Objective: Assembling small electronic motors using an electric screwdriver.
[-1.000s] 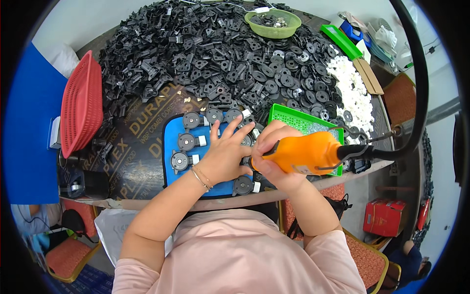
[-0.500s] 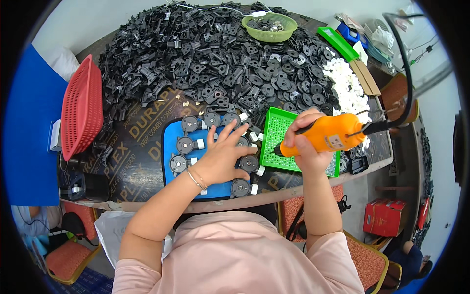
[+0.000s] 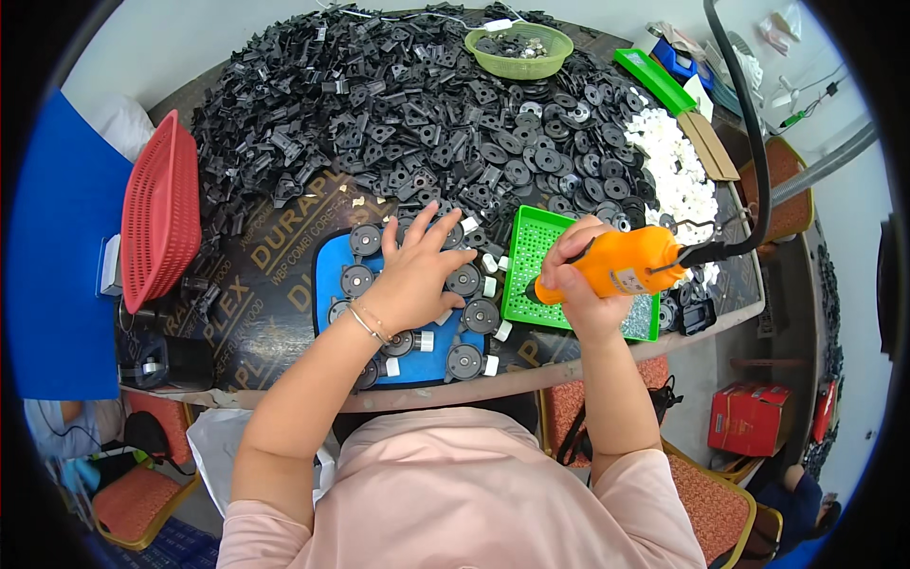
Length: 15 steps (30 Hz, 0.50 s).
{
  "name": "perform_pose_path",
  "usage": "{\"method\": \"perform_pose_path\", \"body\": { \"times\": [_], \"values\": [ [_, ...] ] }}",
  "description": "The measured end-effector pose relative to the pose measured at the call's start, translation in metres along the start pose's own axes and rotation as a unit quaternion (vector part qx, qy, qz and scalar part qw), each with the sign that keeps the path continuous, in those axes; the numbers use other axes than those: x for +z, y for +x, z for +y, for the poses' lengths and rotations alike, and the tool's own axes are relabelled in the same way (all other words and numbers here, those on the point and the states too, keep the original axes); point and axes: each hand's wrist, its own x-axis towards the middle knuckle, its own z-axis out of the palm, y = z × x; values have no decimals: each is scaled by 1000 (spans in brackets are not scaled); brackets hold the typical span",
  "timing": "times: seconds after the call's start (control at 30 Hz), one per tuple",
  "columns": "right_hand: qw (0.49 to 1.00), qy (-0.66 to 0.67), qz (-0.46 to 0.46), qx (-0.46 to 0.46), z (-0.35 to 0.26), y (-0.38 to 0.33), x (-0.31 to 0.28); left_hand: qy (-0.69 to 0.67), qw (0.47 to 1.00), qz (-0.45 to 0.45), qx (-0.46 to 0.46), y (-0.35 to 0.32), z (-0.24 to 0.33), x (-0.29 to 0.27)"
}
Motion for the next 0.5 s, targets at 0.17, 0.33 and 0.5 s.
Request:
{"method": "perform_pose_path", "body": {
  "times": [0.17, 0.33, 0.5],
  "values": [
    [997, -50, -11, -59, -4, 10, -3, 6, 999, -30, -9, 5, -5, 0],
    [993, 101, 17, -56, -24, 28, 22, 0, 1000, -16, -1, 6, -7, 1],
    [997, 57, -24, -55, 3, 34, 48, -16, 1000, -2, -1, 8, -11, 5]
  ]
}}
